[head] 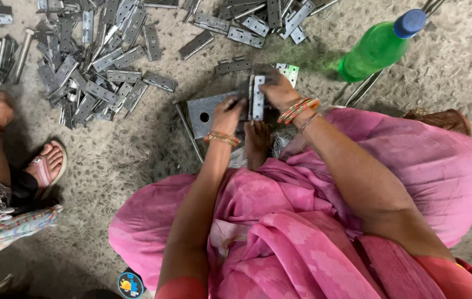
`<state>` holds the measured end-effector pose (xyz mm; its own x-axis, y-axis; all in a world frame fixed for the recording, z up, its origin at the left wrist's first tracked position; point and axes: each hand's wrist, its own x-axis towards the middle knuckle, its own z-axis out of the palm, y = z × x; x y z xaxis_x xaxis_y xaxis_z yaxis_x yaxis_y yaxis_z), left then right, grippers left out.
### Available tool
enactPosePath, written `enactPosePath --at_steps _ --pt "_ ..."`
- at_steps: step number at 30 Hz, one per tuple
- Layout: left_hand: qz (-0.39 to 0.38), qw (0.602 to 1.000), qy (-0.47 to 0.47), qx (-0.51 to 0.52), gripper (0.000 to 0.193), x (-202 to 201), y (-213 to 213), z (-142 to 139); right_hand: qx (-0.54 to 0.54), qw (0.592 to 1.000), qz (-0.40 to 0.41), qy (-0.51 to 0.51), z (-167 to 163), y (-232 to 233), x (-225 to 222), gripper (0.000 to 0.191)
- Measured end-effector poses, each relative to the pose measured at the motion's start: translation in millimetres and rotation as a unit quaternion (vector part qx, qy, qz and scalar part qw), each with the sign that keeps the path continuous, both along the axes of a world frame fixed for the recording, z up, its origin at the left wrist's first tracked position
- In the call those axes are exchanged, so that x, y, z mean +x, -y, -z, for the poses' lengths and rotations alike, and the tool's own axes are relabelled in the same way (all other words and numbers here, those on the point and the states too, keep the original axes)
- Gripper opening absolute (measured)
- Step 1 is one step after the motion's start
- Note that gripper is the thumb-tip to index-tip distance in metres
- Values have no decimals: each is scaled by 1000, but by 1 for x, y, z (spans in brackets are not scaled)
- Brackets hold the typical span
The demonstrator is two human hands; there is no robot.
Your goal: The person sits on the floor and assembles small metal hinge components. They place two flat metal pieces onto a metal block, insert a cylindrical pin, and strike it with a metal rod to secure the parts. The assembled hinges are then placed into a nearby bucket.
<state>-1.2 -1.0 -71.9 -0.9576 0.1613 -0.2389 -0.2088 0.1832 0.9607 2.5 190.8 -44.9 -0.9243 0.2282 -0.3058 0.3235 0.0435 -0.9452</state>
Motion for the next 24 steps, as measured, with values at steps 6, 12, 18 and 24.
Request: enactPosePath --at_steps 6,12,18,24 --pt "-5 919 -270 -288 31 -5 -58 -5 107 961 254 -4 10 -42 -7 43" --pt "177 869 -259 -382 37 33 -91 -11 171 970 153 86 33 -29 -1 47" --pt "131 906 -246 -319 34 6 -68 0 226 961 151 44 44 -24 5 45" --pt "158 843 -267 -440 27 -87 -57 -11 278 950 140 3 54 -21 12 45"
